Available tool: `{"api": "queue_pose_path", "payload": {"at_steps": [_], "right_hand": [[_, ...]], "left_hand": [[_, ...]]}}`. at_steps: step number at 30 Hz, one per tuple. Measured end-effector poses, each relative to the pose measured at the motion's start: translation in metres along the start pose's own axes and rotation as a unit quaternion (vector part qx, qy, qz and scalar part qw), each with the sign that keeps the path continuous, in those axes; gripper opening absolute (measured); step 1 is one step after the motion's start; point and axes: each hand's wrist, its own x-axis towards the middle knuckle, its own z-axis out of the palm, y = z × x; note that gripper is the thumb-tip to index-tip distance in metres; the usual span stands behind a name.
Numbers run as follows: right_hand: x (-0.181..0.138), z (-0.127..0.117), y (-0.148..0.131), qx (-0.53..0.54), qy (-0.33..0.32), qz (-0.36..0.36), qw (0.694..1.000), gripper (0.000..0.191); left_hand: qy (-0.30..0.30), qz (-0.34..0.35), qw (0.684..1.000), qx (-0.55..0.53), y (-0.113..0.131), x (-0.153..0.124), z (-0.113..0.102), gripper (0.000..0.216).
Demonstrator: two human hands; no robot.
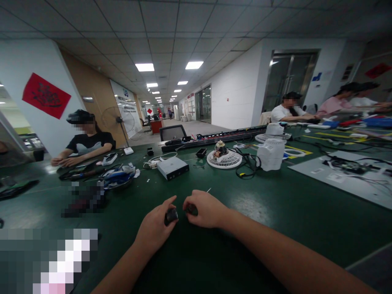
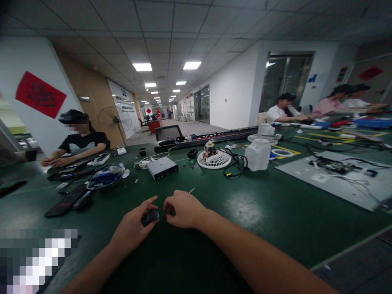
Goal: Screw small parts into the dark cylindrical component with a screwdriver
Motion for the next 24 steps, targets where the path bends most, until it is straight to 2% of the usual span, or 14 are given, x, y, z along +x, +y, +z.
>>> {"api": "queue_pose_path", "payload": {"at_steps": [3,6,17,21,24], "right_hand": [[-0.001,-0.001,-0.001,0.04,0.036,-0.001,0.999,0.017],[0.0,0.001,0.002,0.062,0.055,-0.033,0.996,0.013],[0.001,0.012,0.008,0.09,0.079,-0.159,0.98,0.011],[0.0,0.012,0.006,0.091,0.105,-0.143,0.98,0.008],[0.0,0.011,0.003,0.096,0.113,-0.09,0.985,0.007]], "left_hand": [[0.0,0.016,1.0,-0.017,0.001,0.0,0.0,0.066],[0.001,0.036,0.999,-0.033,0.001,-0.001,0.001,0.067],[0.021,0.105,0.992,-0.063,0.003,-0.006,0.002,0.063],[0.033,0.141,0.988,-0.051,0.003,-0.008,0.002,0.06],[0.036,0.165,0.985,-0.036,0.0,-0.008,0.002,0.059]]}}
